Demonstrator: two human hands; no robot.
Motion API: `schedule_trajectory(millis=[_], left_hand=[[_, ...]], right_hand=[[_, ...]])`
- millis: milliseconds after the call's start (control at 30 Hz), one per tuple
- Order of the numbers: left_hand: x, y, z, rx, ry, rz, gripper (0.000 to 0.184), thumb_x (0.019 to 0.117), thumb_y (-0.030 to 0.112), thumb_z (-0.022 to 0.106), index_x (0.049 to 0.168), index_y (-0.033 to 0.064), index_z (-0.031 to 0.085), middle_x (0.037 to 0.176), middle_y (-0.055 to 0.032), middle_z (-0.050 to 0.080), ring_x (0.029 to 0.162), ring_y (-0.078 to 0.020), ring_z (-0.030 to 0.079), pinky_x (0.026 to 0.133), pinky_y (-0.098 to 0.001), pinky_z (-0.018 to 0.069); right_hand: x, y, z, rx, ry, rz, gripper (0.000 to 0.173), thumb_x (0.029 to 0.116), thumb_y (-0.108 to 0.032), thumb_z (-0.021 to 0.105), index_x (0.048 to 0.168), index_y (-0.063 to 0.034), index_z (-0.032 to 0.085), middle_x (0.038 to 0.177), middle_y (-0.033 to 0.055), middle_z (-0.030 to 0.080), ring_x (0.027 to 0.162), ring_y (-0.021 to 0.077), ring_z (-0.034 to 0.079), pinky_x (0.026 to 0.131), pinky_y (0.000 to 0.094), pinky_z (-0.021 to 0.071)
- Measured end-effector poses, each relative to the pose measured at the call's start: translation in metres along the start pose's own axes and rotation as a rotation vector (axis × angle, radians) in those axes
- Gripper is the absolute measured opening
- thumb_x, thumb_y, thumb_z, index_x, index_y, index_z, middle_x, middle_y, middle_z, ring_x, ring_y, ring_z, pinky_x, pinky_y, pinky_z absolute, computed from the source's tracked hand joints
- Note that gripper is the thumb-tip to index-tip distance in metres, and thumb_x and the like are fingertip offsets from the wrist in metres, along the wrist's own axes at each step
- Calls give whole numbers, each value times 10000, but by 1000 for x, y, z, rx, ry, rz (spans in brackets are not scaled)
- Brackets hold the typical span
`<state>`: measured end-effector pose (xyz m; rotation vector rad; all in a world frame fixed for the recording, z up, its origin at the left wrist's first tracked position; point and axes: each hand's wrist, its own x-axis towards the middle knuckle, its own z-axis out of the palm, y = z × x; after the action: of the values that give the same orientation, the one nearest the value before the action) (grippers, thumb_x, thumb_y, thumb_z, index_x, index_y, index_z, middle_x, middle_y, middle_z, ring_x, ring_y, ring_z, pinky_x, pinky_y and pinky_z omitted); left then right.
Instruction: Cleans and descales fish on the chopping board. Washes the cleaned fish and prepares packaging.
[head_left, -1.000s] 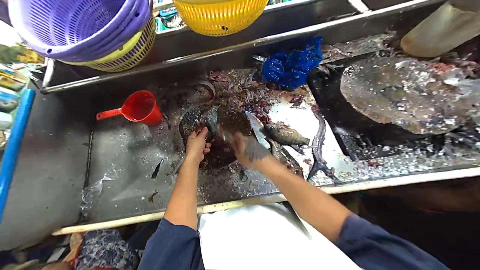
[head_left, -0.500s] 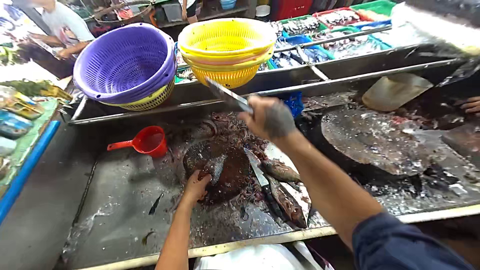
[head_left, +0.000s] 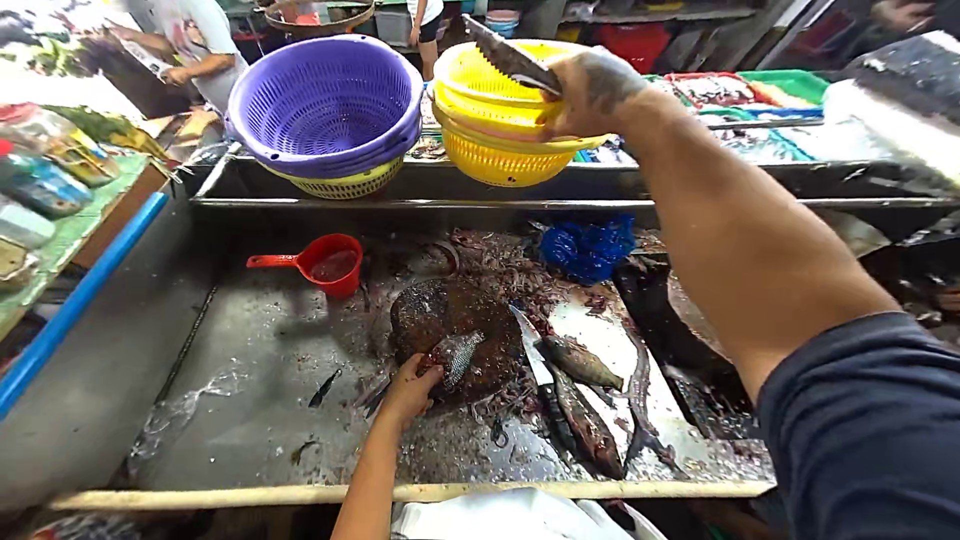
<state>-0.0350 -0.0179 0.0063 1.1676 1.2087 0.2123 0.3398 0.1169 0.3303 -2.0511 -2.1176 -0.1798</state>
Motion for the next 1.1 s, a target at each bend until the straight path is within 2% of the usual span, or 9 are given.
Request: schedule_trajectory(millis=[300, 433, 567, 633, 733, 833, 967, 1033, 1100], left_hand=[[10, 4, 2, 10, -20, -8, 427, 1015, 349, 650, 1379, 144, 561, 1144, -129, 668, 668, -197, 619, 554, -356, 532], [12, 4, 3, -5, -20, -2, 408, 1013, 343, 658, 1361, 150, 570, 1134, -119, 669, 661, -196, 610, 543, -353, 523], [15, 0, 3, 14, -14, 35, 419, 1008, 354, 661, 1365, 154, 570, 1131, -113, 676, 668, -188, 616, 542, -348, 523], [9, 1, 6, 48, -16, 44, 439, 1008, 357, 653, 1380, 142, 565, 1191, -122, 665, 768, -207, 650, 618, -387, 556], [1, -2, 6, 34, -18, 95, 445, 1007, 332, 645, 1378, 101, 562, 1275, -142, 653, 989, -246, 688, 785, -464, 594], [-3, -8, 9, -5, -31, 174, 455, 1004, 313, 644, 1378, 68, 556, 1259, -147, 670, 1020, -245, 694, 833, -472, 593], [-23, 0, 12, 0, -2, 219, 407, 1002, 261, 645, 1330, 32, 569, 1197, -143, 681, 947, -201, 685, 804, -410, 579], [-62, 18, 9, 21, 58, 165, 423, 966, 149, 688, 1341, -19, 589, 1258, -169, 669, 1109, -192, 655, 989, -384, 525], [-96, 24, 4, 109, 23, 25, 492, 997, 121, 663, 1429, -64, 518, 1454, -226, 563, 1354, -240, 546, 1168, -392, 381]], right_hand=[[-24, 9, -20, 24, 240, -61, 269, 857, -89, 784, 1068, 17, 656, 939, 254, 686, 893, 455, 680, 806, 674, 514], [-30, 19, -12, 1, 295, -72, 191, 867, -57, 732, 1030, -7, 646, 950, 227, 690, 908, 434, 686, 809, 656, 529], [-71, 10, 8, -89, 480, -240, 84, 973, -56, 576, 957, 2, 635, 904, 217, 679, 931, 425, 681, 804, 581, 551], [-104, 2, 21, -146, 583, -347, 161, 1020, -89, 518, 958, 11, 628, 934, 226, 686, 961, 430, 673, 832, 558, 543], [-160, -22, 47, -204, 679, -531, 187, 1050, -126, 522, 1074, 33, 618, 1130, 274, 686, 1044, 476, 661, 882, 596, 532], [-215, -44, 70, -152, 689, -663, 208, 1039, -132, 540, 1205, -46, 632, 1275, 204, 674, 1109, 398, 658, 939, 546, 516], [-249, -117, 59, -56, 582, -797, 47, 1025, -103, 526, 1049, -70, 548, 1157, 161, 681, 1037, 329, 653, 894, 466, 504], [-253, -154, 69, 135, 539, -872, 16, 1025, -71, 540, 1015, -65, 530, 1101, 150, 691, 1016, 306, 660, 908, 441, 511], [-248, -188, 97, 370, 487, -950, 51, 1033, -94, 495, 996, -79, 528, 1090, 151, 707, 987, 298, 671, 887, 434, 522]])
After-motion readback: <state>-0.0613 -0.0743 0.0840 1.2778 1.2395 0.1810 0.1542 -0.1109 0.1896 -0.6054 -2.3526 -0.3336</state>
